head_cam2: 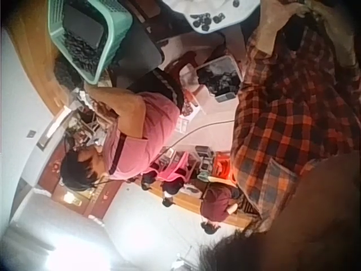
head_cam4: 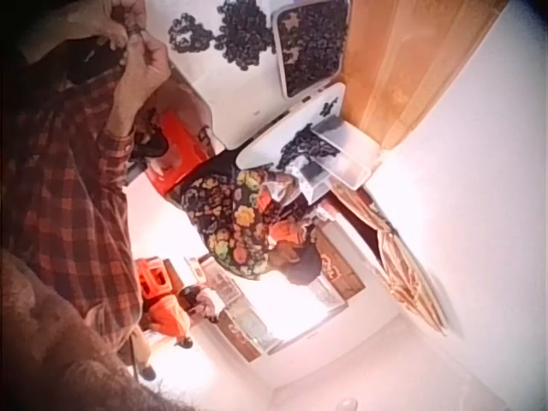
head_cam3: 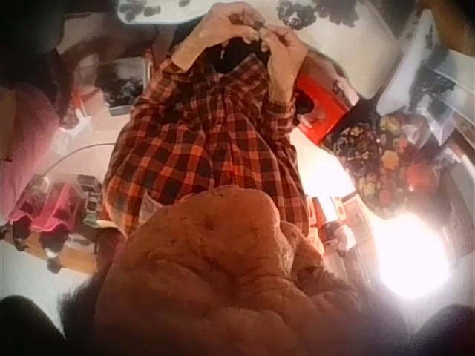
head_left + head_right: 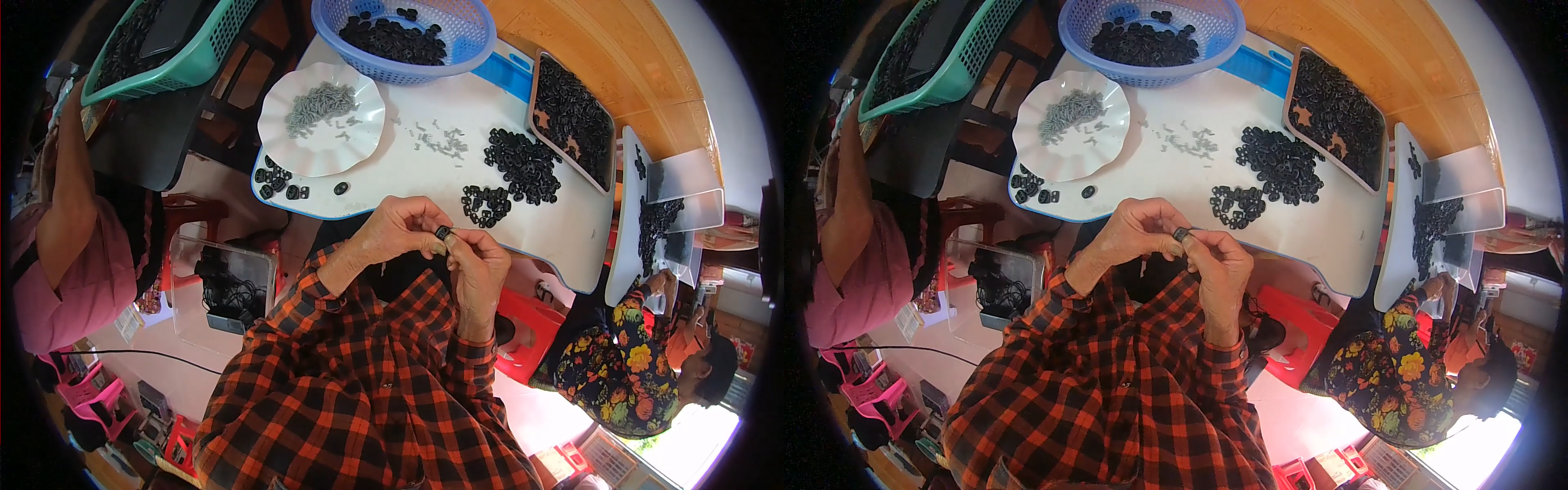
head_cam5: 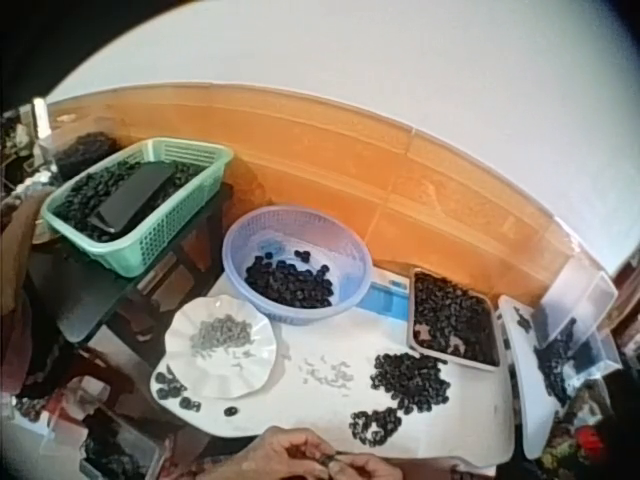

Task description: The person assembles plastic cord locks by picking up components from the table and fitting them together by hand.

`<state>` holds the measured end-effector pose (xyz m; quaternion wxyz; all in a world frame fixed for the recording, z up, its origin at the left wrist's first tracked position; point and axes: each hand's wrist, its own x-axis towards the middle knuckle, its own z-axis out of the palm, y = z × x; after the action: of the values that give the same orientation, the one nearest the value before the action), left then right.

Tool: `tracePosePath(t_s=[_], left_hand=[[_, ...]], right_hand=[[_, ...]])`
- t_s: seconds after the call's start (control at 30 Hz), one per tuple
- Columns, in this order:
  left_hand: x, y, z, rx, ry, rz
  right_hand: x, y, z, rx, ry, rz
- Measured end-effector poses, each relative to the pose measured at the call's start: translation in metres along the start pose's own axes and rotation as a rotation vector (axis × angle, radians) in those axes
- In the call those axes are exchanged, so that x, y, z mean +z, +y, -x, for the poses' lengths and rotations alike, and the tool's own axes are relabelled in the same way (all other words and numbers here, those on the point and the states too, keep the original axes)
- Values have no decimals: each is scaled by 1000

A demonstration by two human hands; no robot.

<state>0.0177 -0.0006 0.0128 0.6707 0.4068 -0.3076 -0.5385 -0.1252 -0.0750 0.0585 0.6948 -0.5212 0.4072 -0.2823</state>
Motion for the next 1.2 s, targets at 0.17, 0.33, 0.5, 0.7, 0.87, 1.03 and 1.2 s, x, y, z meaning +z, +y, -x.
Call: tracePosePath(t_s=[0.17,0.33,0.5,0.7,0.87,1.03,1.2], left_hand=[[-2,-1,2,-5,20,75],[-2,2,2,-25,33,22],[0,-4,1,39,36,26],[-2,-3,1,24,25,12],[-4,2,5,20,-22,36],[-3,4,7,18,-32,118],[-1,6,7,25,-35,35]], right_hand=[[0,-1,-2,26,-64,-34],[-6,1,-6,72,-125,-50],[-6,0,-7,93,-114,-38],[-8,7,-8,79,-132,-136],[-11,3,-7,79,-197,-116],[-14,6,-10,69,-245,-101],[-13,2,-8,111,-248,-115]])
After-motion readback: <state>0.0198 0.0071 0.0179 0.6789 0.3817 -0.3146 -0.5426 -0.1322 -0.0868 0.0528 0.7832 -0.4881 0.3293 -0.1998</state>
